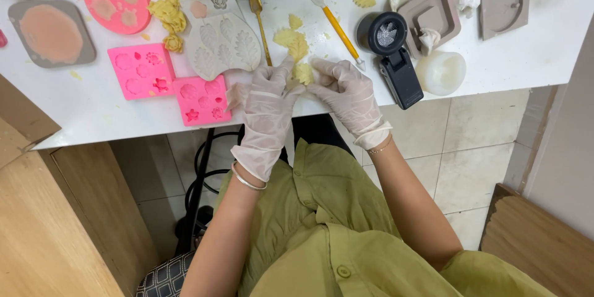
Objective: Preparing and melting wax flower decorations for candle making using a melting pot and heat gun.
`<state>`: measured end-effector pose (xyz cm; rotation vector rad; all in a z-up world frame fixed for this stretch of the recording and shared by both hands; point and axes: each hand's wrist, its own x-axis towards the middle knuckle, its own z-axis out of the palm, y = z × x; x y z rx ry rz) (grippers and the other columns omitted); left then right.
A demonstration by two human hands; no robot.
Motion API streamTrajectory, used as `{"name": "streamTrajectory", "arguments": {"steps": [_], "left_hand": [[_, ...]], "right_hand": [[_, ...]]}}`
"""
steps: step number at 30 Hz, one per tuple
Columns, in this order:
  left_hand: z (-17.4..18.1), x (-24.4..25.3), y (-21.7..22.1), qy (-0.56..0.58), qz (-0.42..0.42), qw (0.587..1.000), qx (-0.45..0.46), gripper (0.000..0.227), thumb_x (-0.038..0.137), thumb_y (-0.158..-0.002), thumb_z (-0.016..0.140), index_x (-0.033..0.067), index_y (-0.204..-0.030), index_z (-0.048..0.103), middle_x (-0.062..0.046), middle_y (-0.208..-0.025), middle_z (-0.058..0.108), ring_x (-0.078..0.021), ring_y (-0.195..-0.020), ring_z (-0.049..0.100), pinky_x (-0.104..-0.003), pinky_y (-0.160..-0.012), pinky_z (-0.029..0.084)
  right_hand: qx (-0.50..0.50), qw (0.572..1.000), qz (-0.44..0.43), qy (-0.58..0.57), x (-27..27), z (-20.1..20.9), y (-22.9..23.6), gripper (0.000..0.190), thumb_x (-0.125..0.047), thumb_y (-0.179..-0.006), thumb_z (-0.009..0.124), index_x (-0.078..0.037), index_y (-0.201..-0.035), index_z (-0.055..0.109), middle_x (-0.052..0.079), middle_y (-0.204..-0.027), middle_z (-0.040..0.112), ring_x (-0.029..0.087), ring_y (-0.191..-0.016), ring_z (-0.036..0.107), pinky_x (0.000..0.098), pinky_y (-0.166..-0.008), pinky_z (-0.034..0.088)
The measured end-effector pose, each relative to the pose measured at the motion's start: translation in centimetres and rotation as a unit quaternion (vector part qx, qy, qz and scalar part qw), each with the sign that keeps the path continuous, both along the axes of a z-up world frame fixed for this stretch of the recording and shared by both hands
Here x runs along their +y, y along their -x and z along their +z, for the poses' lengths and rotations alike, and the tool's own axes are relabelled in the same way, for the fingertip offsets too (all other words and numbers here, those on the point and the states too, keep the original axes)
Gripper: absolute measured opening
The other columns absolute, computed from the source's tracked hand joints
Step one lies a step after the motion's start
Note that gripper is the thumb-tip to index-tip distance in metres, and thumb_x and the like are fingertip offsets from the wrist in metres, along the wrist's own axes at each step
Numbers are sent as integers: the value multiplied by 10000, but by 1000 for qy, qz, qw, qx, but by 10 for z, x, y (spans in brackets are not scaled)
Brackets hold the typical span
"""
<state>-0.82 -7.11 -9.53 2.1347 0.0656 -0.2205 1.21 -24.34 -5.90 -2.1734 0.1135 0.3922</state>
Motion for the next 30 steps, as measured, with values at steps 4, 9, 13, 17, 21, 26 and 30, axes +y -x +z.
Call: {"name": "streamTrajectory", "arguments": {"steps": [4,9,13,17,21,26,30], "left_hand": [[-1,-4,0,11,7,1000,5,564,90,-875,799,80,-1404,603,-115,-1111,552,-232,-938,605,-353,-800,525],[-10,-5,0,40,31,998,28,520,90,-865,808,66,-1357,637,-87,-1072,569,-194,-884,611,-321,-763,526],[4,-6,-7,30,33,998,54,521,118,-850,824,59,-1337,650,-88,-1049,567,-195,-846,594,-329,-741,514],[7,-6,-7,20,37,998,55,556,212,-826,866,56,-1311,644,-96,-1040,567,-195,-840,600,-332,-725,520],[1,-6,-5,29,47,998,2,559,246,-851,852,55,-1322,618,-109,-1111,581,-194,-895,641,-326,-744,545],[10,-7,-12,-30,36,999,10,541,247,-827,861,66,-1286,640,-105,-1074,600,-218,-870,639,-369,-749,523],[12,-10,-10,-42,42,998,4,513,215,-820,856,65,-1265,649,-97,-1064,602,-225,-857,627,-385,-757,510]], "right_hand": [[-2,1000,0,-13,-3,-4,0,452,-93,-836,852,-95,-1274,738,13,-864,643,100,-732,599,243,-692,539],[-10,1000,21,-15,-2,-1,-6,439,-86,-832,855,-86,-1254,731,29,-870,639,108,-749,616,250,-698,543],[4,1000,26,-16,-4,-5,-9,423,-91,-829,854,-87,-1234,729,26,-865,643,108,-734,618,251,-693,547],[-12,998,37,-41,-6,-15,-8,395,-78,-819,849,-72,-1187,705,28,-902,649,113,-758,625,252,-697,550],[-23,998,37,-47,-5,-21,-8,354,-65,-820,834,-75,-1139,679,14,-909,668,102,-778,646,241,-725,564],[-20,998,58,-21,-2,-11,-17,368,-94,-797,875,-77,-1104,673,17,-874,651,95,-725,619,242,-682,548],[75,994,62,-46,-3,12,-28,385,-63,-832,801,-71,-1189,658,5,-832,635,86,-662,568,234,-637,507]]}}
